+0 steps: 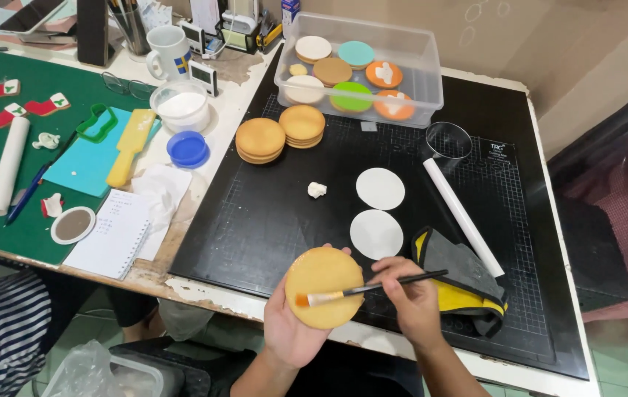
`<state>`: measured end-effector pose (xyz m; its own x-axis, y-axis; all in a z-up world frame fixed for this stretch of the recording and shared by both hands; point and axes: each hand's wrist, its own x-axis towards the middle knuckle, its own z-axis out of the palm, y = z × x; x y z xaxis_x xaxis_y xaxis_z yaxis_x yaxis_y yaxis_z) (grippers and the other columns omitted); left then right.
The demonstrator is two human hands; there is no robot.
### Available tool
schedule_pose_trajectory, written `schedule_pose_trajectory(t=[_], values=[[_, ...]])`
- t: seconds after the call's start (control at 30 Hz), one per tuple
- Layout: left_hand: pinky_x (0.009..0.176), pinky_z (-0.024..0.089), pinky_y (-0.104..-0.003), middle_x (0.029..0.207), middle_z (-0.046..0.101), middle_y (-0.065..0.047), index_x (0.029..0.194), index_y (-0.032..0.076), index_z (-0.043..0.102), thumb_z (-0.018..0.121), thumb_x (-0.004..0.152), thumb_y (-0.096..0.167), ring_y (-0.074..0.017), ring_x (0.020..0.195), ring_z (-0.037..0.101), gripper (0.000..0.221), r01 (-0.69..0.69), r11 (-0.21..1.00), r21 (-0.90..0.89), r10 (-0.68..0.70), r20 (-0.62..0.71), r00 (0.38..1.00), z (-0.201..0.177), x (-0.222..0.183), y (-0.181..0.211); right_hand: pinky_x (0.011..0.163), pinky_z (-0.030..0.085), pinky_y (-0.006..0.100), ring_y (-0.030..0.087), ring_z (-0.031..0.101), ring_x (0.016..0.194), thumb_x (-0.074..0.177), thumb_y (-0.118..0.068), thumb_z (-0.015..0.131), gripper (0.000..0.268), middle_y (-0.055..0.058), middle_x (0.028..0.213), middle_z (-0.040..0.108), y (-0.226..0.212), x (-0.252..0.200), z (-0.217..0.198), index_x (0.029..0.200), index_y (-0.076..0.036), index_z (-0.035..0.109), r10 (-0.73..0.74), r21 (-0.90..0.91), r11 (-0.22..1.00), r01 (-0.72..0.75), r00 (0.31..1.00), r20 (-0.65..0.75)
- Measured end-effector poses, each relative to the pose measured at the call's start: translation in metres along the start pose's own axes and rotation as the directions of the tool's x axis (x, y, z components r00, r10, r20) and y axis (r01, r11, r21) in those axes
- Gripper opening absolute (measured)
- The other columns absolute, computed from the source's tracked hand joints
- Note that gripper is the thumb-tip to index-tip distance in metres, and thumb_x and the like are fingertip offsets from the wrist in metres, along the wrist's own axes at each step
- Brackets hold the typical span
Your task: Decorating a cookie by kneading fondant, applying adhesive with a brush, and smoothing the fondant onto the cookie surface.
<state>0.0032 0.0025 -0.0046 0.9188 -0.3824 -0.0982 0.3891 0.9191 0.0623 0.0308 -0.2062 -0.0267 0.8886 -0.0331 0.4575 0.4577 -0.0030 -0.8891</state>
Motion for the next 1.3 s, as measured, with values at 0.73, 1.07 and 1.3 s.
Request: schedule_pose_trajectory(t=[0.73, 1.07, 1.3], values=[[0.111, 0.043, -0.053, 0.157, 0.041, -0.023, 0.151, 0.004, 0.042, 0.041, 0.107, 0.038, -0.0422, 0.141, 0.040, 0.056, -0.110, 0.992, -0.053, 0.118, 0.180, 0.977, -0.002, -0.005, 0.030, 0.100, 0.056, 0.039, 0.024, 0.070, 0.104, 0.100, -0.019, 0.063, 0.008, 0.005, 0.095, 0.078, -0.024, 0.018, -0.029, 0.099, -0.014, 0.069, -0.170, -0.005, 0.985, 0.173, 0.970, 0.176], [0.123, 0.026, -0.056, 0.164, 0.030, -0.025, 0.157, -0.003, 0.031, 0.044, 0.109, 0.052, -0.0451, 0.150, 0.029, 0.074, -0.341, 0.934, -0.106, 0.357, 0.338, 0.871, -0.024, -0.012, 0.062, 0.088, 0.046, 0.042, 0.024, 0.074, 0.096, 0.098, -0.026, 0.064, 0.012, 0.004, 0.103, 0.080, -0.019, 0.002, 0.032, 0.092, -0.016, 0.067, -0.487, -0.187, 0.815, 0.549, 0.823, 0.293], [0.111, 0.044, -0.049, 0.143, 0.062, -0.013, 0.137, 0.011, 0.060, 0.046, 0.102, 0.049, -0.0319, 0.131, 0.057, 0.054, -0.854, 0.518, 0.035, 0.817, -0.316, 0.483, -0.034, -0.050, 0.121, 0.088, 0.038, 0.031, 0.016, 0.066, 0.094, 0.097, -0.023, 0.073, 0.008, -0.006, 0.106, 0.077, 0.010, 0.134, 0.162, 0.103, -0.020, 0.077, -0.507, -0.348, 0.721, 0.599, 0.799, 0.324]])
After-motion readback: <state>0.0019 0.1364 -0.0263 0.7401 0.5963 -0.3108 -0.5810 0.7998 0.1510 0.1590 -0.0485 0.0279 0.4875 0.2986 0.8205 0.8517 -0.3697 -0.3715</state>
